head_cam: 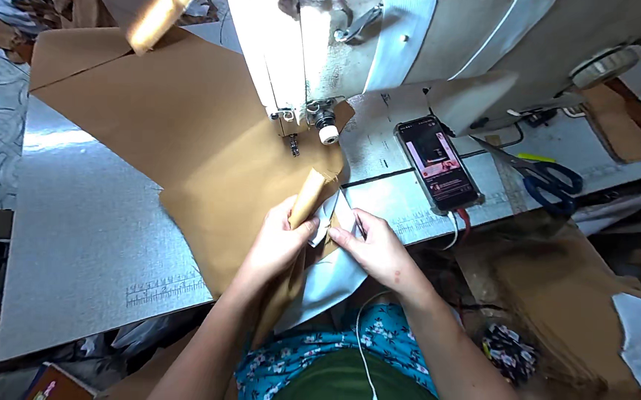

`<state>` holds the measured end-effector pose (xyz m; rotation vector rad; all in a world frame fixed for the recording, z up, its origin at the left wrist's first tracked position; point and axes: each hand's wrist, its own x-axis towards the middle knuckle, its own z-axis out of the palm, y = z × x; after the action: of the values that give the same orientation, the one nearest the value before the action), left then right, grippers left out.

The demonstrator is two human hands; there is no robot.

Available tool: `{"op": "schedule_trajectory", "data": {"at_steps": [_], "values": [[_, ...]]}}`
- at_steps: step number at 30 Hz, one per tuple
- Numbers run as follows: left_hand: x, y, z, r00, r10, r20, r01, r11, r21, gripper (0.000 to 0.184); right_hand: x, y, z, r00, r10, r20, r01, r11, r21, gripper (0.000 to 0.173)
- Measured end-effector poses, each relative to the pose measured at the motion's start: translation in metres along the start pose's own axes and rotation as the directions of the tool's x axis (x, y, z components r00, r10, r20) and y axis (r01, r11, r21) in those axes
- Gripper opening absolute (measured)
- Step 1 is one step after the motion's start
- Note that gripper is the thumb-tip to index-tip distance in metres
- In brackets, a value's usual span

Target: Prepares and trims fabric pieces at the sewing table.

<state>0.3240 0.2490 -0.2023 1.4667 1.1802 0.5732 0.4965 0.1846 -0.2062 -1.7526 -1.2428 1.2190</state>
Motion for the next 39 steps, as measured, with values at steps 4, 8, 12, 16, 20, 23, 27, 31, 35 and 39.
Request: {"op": "schedule_trajectory", "data": {"at_steps": [4, 8, 12, 16, 20, 23, 27, 31, 35, 39], "values": [[-0.005, -0.001, 0.001, 0.964, 0.202, -0.174, -0.125, 0.918, 0.376, 0.054, 0.001, 0.002, 0.002, 1.0, -0.003, 0.0, 0.003, 0.999, -0.039, 0.015], [0.001, -0.009, 0.001, 0.703, 0.701, 0.122, -0.599, 0.491, 0.632, 0.038, 0.0, -0.004, 0.004, 1.0, -0.031, 0.001, 0.031, 0.999, -0.031, 0.014], [0.004, -0.005, -0.001, 0.841, 0.507, 0.189, -0.521, 0.667, 0.532, 0.053, 0.0, -0.007, 0.008, 0.995, -0.095, -0.007, 0.095, 0.995, -0.022, 0.009], [0.01, 0.0, -0.013, 0.895, 0.401, 0.195, -0.445, 0.777, 0.445, 0.022, 0.0, -0.003, 0.008, 0.998, -0.068, -0.017, 0.068, 0.998, -0.018, 0.012], [0.011, -0.002, -0.015, 0.933, 0.31, 0.184, -0.359, 0.847, 0.392, 0.018, 0.0, -0.002, 0.006, 0.998, -0.055, -0.006, 0.055, 0.998, -0.022, 0.011], [0.01, 0.0, -0.009, 0.945, 0.274, 0.177, -0.322, 0.867, 0.381, 0.032, 0.0, -0.003, 0.007, 0.998, -0.061, 0.001, 0.061, 0.997, -0.038, 0.01], [0.01, 0.005, -0.005, 0.96, 0.239, 0.15, -0.281, 0.853, 0.441, 0.024, 0.001, -0.001, 0.005, 0.999, -0.034, 0.036, 0.036, 0.998, -0.049, 0.012], [0.013, 0.001, -0.007, 0.946, 0.265, 0.187, -0.32, 0.855, 0.408, 0.021, 0.001, 0.002, 0.002, 0.999, -0.016, 0.035, 0.018, 0.997, -0.076, 0.011], [0.019, -0.01, -0.008, 0.89, 0.378, 0.254, -0.446, 0.837, 0.318, 0.006, 0.001, 0.0, 0.0, 0.999, 0.011, 0.031, -0.006, 0.987, -0.159, 0.012], [0.017, -0.012, -0.005, 0.895, 0.351, 0.275, -0.432, 0.836, 0.339, 0.02, -0.004, -0.007, -0.005, 0.999, 0.05, 0.021, -0.041, 0.952, -0.303, 0.02]]}}
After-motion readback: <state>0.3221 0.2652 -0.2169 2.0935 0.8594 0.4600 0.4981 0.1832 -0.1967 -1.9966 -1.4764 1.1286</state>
